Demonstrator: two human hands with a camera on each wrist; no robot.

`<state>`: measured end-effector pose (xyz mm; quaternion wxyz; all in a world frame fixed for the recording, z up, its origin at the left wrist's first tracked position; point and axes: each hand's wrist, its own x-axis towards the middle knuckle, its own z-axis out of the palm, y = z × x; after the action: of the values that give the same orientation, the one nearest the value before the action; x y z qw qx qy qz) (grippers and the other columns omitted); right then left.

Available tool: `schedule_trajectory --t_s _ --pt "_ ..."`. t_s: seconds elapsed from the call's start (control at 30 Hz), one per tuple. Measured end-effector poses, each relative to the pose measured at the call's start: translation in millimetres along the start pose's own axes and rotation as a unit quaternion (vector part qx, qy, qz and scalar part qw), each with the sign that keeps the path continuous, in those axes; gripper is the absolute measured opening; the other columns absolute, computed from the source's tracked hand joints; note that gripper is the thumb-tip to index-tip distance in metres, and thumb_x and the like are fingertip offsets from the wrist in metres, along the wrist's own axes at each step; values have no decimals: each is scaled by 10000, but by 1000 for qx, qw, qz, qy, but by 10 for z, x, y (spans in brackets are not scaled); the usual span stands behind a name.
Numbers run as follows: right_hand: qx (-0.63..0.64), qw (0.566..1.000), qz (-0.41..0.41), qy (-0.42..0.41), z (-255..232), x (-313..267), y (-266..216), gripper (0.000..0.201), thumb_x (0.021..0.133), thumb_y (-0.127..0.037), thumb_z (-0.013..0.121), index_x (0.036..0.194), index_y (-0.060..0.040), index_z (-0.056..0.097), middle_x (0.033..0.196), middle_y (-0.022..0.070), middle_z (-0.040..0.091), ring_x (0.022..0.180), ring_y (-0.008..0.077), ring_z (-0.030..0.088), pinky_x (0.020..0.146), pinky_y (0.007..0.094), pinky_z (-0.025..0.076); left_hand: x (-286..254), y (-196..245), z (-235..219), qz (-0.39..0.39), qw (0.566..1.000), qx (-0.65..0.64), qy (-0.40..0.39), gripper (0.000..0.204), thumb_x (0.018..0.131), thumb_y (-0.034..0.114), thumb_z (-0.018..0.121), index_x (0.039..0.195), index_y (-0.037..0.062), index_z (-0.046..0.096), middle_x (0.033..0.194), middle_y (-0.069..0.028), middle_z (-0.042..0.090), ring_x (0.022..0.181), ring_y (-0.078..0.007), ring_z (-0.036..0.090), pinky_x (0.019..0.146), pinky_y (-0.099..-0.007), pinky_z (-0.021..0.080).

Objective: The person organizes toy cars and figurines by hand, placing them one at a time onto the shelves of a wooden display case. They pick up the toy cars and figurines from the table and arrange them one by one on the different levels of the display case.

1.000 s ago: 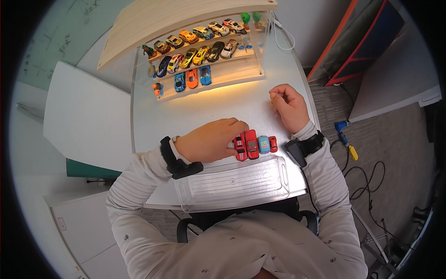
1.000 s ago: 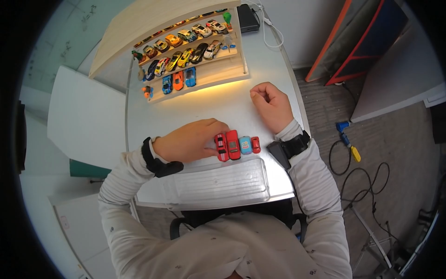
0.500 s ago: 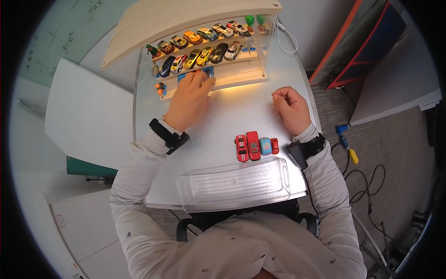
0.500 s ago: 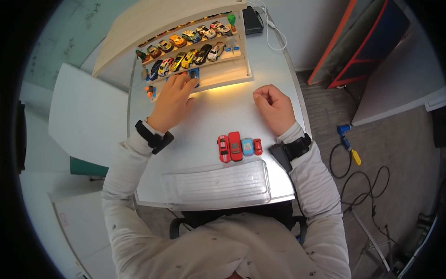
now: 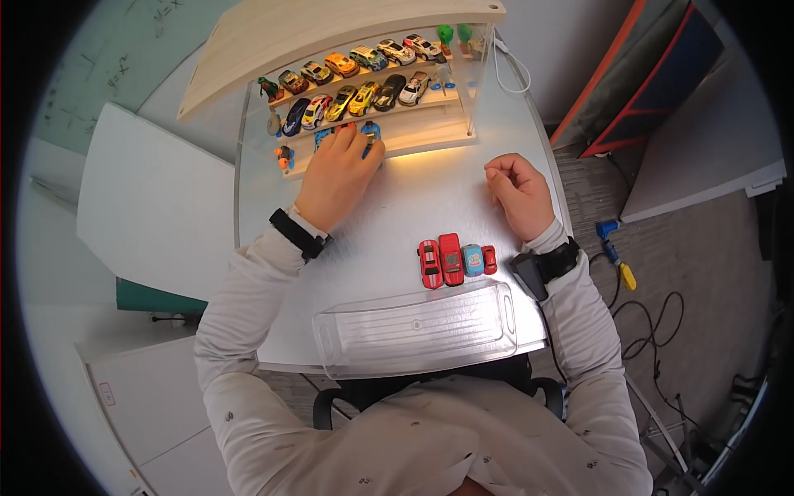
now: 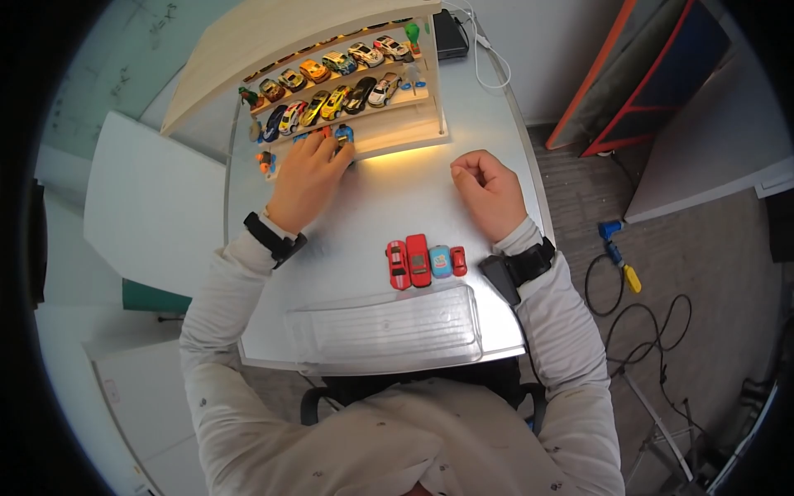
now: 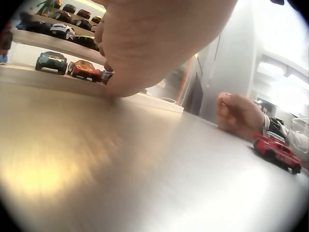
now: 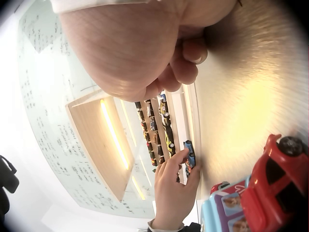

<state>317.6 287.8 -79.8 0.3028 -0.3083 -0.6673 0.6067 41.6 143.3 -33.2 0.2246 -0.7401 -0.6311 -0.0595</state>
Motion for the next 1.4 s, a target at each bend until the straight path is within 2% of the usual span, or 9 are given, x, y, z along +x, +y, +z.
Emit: schedule_trajectory --t_s 0.33,0.43,0.53,0.73,0.83,0.93,1.03,1.13,1.4 --pt "-6 1000 -7 1 -1 2 14 120 985 -123 654 1026 -12 674 835 -32 634 770 39 548 703 209 467 -258 173 -182 78 972 -215 -58 286 774 68 730 1049 60 651 995 -85 630 980 -284 595 857 -401 513" --pt "-13 1000 -9 3 -7 2 17 121 984 -122 653 1026 -11 674 831 -32 633 764 39 547 695 209 465 -329 194 -248 44 959 -271 -75 329 796 76 761 1102 52 643 1098 -116 626 1054 -316 593 902 -406 510" --pt "-13 1000 -8 1 2 -5 -5 122 984 -121 652 1029 -9 675 828 -33 633 755 38 545 687 210 464 -341 249 -282 -71 947 -311 -39 396 806 92 796 1161 45 625 1217 -154 591 1127 -353 576 962 -414 497" --pt "-13 1000 -12 2 1 0 -8 124 986 -121 650 1035 -10 676 817 -33 632 739 37 543 676 208 461 -362 194 -174 -98 927 -352 -87 417 827 93 794 1205 75 619 1330 -175 540 1203 -365 554 1027 -407 474" --pt "-13 1000 -8 2 0 -5 -8 124 987 -121 649 1036 -10 676 813 -34 631 727 39 544 665 210 462 -365 197 -225 -121 891 -409 -158 415 814 86 806 1190 78 630 1314 -159 538 1214 -352 554 1036 -397 468" --pt "-12 1000 -8 3 9 -5 -17 122 989 -120 649 1038 -11 674 810 -34 630 711 40 545 650 212 461 -375 246 -312 -71 891 -429 -130 412 820 100 809 1188 74 627 1213 -119 538 1047 -281 598 908 -355 525" --pt "-1 1000 -7 -1 10 -4 -10 118 993 -115 648 1040 -10 672 806 -33 628 699 40 544 639 211 459 -366 342 -425 -129 837 -487 -213 408 789 85 835 1147 74 640 1148 -105 527 1078 -260 578 959 -347 497" --pt "7 1000 -8 -5 7 -1 -5 115 997 -110 644 1043 -8 667 801 -32 624 692 39 542 632 209 455 -325 444 -504 -144 799 -508 -286 402 805 92 829 1156 71 635 1104 -86 523 968 -209 592 864 -318 520" --pt "14 1000 -4 -8 19 -8 -29 115 1003 -107 637 1049 -4 661 801 -32 620 688 37 536 626 208 449 -261 509 -559 -117 790 -497 -340 380 837 127 822 1156 52 631 1055 -85 560 817 -179 629 753 -299 530"
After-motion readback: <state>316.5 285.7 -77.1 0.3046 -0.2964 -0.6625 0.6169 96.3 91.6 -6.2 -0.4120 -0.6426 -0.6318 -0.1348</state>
